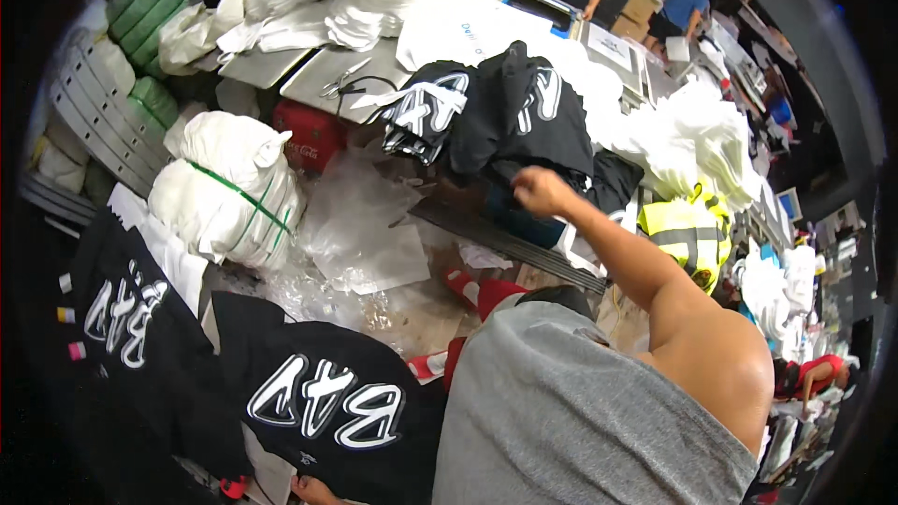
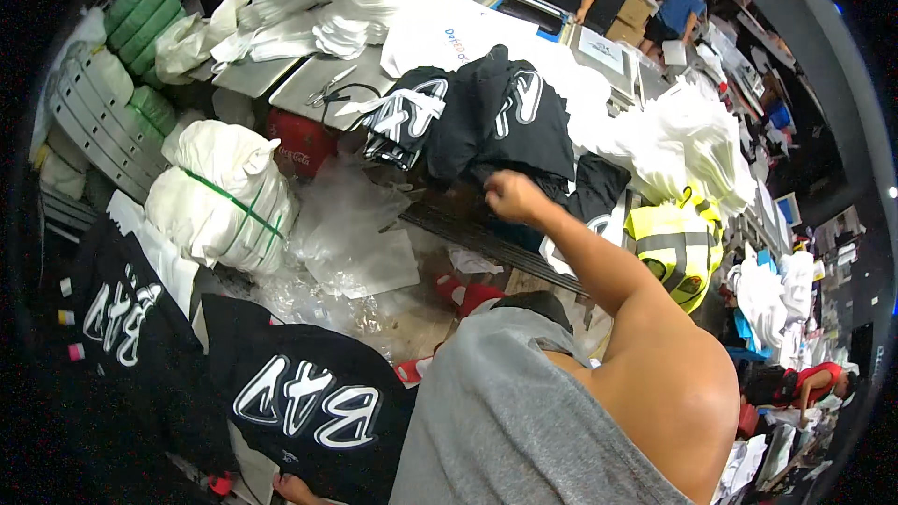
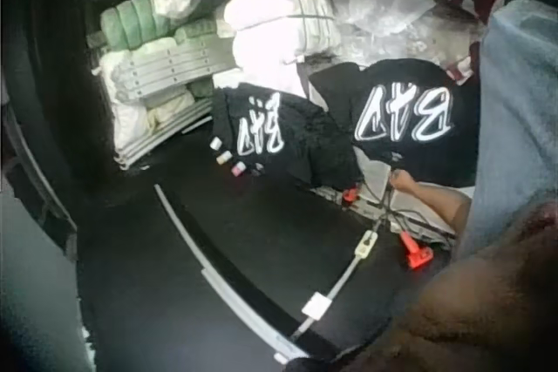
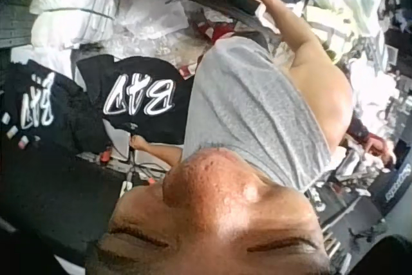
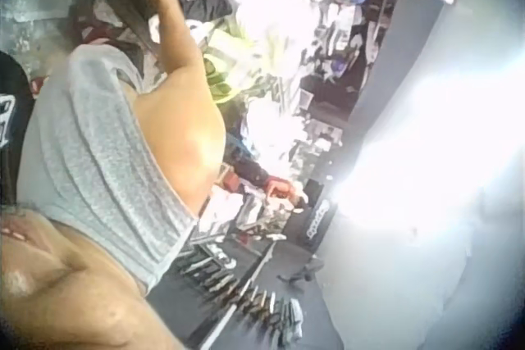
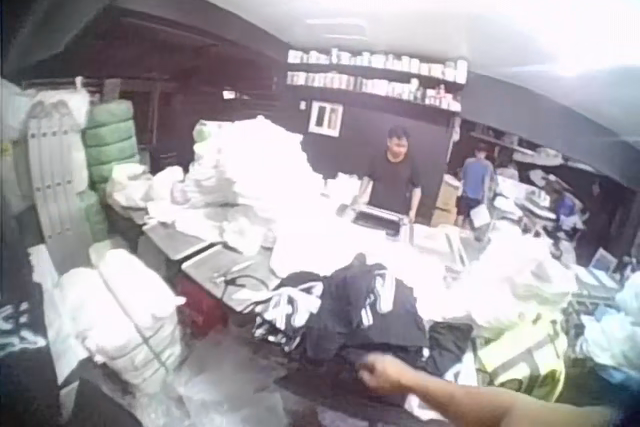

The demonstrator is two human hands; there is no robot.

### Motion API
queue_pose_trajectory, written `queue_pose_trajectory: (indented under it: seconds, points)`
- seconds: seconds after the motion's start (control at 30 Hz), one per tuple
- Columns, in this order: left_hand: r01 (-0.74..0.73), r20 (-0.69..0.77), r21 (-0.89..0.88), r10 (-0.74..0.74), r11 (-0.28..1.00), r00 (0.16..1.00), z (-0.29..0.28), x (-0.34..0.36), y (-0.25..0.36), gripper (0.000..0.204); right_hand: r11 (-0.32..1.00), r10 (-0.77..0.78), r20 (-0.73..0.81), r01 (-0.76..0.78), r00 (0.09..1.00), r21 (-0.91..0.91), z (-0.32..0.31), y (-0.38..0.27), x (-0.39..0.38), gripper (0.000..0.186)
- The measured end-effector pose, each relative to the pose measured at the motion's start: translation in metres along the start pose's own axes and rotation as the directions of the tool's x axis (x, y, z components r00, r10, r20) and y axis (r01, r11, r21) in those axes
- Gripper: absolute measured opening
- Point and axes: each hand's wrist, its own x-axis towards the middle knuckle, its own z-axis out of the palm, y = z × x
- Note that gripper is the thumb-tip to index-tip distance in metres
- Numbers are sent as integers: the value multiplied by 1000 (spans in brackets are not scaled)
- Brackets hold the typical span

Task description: The person places a black t-shirt onto a heat press, aligns a graphic transfer label on the shirt by hand, and then pulls down the heat press handle to apply the design. The person then removes the shirt, inspects the print, and places it onto a stack of finished shirts.

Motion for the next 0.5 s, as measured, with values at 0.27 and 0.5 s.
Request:
queue_pose_trajectory:
  seconds: [0.27,0.5]
  points:
    - [-139,-31,-236,135,962,990,40,-41,166,25,978,-72,-192,31,979,-207,-98,45,169,58]
    - [-406,330,-265,478,875,814,92,-94,311,20,936,-304,-238,336,922,106,-160,147,290,38]
